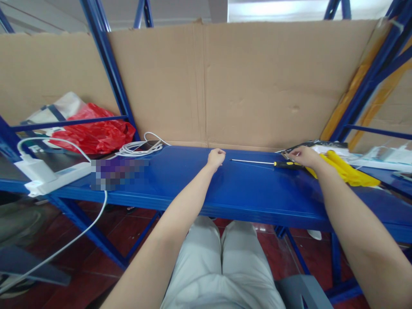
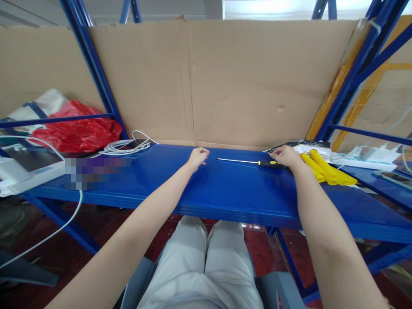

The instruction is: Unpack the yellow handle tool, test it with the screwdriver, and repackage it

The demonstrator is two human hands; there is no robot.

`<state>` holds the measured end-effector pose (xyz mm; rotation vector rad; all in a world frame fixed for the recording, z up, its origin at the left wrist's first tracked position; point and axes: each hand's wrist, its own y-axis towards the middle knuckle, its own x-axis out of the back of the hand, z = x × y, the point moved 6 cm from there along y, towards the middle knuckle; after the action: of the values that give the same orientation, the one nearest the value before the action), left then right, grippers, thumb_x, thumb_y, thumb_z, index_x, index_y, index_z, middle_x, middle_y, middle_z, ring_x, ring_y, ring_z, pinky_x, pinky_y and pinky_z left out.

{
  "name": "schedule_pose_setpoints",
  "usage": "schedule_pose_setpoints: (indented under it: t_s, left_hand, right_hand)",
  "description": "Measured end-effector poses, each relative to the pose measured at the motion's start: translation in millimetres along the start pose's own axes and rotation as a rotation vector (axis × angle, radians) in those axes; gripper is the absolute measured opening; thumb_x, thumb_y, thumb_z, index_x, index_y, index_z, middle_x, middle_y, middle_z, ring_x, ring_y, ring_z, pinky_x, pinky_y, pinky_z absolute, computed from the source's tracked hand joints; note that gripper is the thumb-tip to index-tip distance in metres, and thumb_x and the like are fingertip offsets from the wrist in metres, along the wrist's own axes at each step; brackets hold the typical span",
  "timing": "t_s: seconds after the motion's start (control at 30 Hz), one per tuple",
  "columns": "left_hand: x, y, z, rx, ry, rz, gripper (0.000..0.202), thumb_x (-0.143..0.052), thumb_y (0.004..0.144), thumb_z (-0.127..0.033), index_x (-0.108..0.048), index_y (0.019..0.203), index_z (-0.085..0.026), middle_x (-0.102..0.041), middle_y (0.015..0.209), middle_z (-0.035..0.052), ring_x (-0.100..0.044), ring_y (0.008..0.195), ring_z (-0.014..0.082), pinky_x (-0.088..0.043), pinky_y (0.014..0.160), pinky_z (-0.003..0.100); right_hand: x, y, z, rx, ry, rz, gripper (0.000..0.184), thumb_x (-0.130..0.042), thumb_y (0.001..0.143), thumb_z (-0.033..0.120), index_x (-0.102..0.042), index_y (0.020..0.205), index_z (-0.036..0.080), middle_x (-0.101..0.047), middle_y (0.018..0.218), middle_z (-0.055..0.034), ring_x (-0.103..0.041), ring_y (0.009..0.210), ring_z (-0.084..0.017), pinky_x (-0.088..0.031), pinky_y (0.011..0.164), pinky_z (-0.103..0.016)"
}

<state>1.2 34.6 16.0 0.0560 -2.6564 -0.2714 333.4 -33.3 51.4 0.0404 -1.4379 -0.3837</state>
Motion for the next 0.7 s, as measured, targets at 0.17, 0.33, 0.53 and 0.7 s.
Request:
schedule_pose_setpoints:
  t_s: [0.17, 0.33, 0.53, 0.7]
  left_hand:
    - [0.5, -1.7, -1.5, -0.002, 0.008, 0.0, 0.022, -0.052, 0.087, -0.011, -0.07, 0.098, -0.012, -0.073, 0.106, 0.0093, -0.068, 0.078, 0.0136, -0.049, 0.049, 0.014]
    - [0.4, -0.6, -0.3, -0.007, 0.013, -0.003, 0.022, -0.052, 0.086, -0.011, -0.071, 0.097, -0.013, -0.073, 0.105, 0.009, -0.068, 0.077, 0.0139, -0.051, 0.051, 0.015]
    - [-0.3, -0.1, 0.3, 0.002, 0.028, 0.008, 0.022, -0.052, 0.086, -0.011, -0.07, 0.098, -0.013, -0.073, 0.104, 0.0087, -0.068, 0.078, 0.0134, -0.05, 0.05, 0.014]
    - [0.0, -2.2, -1.7, 0.0, 0.041, 0.016, 0.021, -0.052, 0.088, -0.013, -0.07, 0.099, -0.013, -0.073, 0.103, 0.0082, -0.068, 0.08, 0.0134, -0.048, 0.049, 0.011]
  right_hand:
    - [-26.2, 13.1, 14.4, 0.229, 0.096, 0.213, 0.021, -0.065, 0.079, 0.031, -0.075, 0.094, 0.022, -0.074, 0.101, -0.0053, -0.068, 0.095, -0.025, -0.052, 0.089, -0.034]
    - [-36.6, 22.4, 9.9, 0.227, -0.137, 0.196, 0.025, -0.063, 0.078, 0.024, -0.073, 0.101, 0.023, -0.072, 0.111, -0.0073, -0.065, 0.107, -0.027, -0.05, 0.093, -0.036]
    - [-32.4, 19.6, 13.2, 0.138, -0.285, 0.141, 0.016, -0.065, 0.073, 0.025, -0.068, 0.088, 0.024, -0.071, 0.097, -0.0069, -0.066, 0.098, -0.029, -0.05, 0.081, -0.039]
    - [-21.4, 3.6, 16.0, 0.071, -0.186, 0.244, 0.01, -0.067, 0.068, 0.02, -0.058, 0.064, 0.021, -0.065, 0.073, -0.0045, -0.065, 0.082, -0.025, -0.048, 0.071, -0.032]
